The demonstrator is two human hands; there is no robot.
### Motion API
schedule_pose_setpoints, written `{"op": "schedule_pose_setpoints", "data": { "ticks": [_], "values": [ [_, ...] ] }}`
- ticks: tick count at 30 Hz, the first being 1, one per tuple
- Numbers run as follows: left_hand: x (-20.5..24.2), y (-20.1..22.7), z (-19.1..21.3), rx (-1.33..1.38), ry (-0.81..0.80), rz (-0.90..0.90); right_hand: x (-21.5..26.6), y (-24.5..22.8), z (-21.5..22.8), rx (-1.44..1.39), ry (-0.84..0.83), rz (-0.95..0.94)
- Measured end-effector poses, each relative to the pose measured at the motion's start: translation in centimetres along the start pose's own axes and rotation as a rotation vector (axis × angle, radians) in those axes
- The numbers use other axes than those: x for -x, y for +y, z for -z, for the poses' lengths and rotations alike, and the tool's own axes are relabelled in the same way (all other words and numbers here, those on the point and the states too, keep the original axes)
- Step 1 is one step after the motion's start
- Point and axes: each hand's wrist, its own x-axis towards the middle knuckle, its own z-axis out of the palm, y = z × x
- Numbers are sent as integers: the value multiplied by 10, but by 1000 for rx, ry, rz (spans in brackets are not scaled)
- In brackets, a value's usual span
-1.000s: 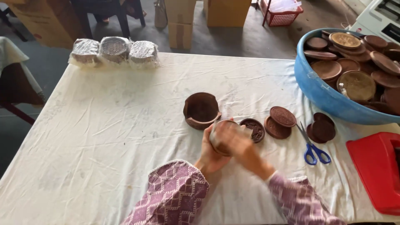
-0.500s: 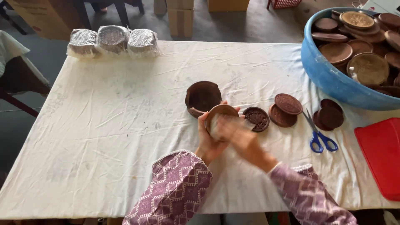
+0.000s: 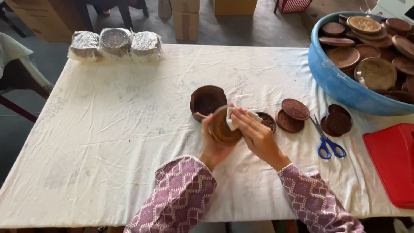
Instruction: Wiping clay pots and lids with a white cloth and organizing them on the table.
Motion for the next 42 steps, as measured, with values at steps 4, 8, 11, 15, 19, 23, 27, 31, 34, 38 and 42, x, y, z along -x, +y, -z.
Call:
{"op": "schedule_pose_setpoints", "data": {
  "ticks": [4, 8, 11, 15, 19, 23, 27, 31, 34, 38, 42],
  "values": [
    [-1, 0, 9, 67, -381, -27, 18, -4, -13, 83, -124, 140],
    [0, 17, -24, -13, -81, 35, -6, -19, 1, 44, -51, 66],
    [7, 14, -19, -15, -188, 33, 12, -23, -9, 96, -63, 106],
    [-1, -16, 32, 86, -39, 213, 23, -2, -19, 179, -34, 136],
    [2, -7, -8, -172, -230, 57, 12, -3, -7, 238, 28, 44],
    [4, 6, -10, -20, -31, 46, 0, -5, 8, 39, -41, 54],
    [-14, -8, 23, 53, -483, 29, 16, -8, -16, -19, -61, -29],
    [2, 12, -15, -74, -94, 42, -6, -21, 5, -65, -38, 182],
    [-3, -9, 12, 151, -69, 124, 11, -7, -2, 128, -4, 24],
    [4, 15, -22, -41, -225, 70, 48, 14, -23, 13, -164, 99],
    [-10, -18, 46, 280, -215, 176, -19, -31, 15, 108, 9, 50]
  ]
}}
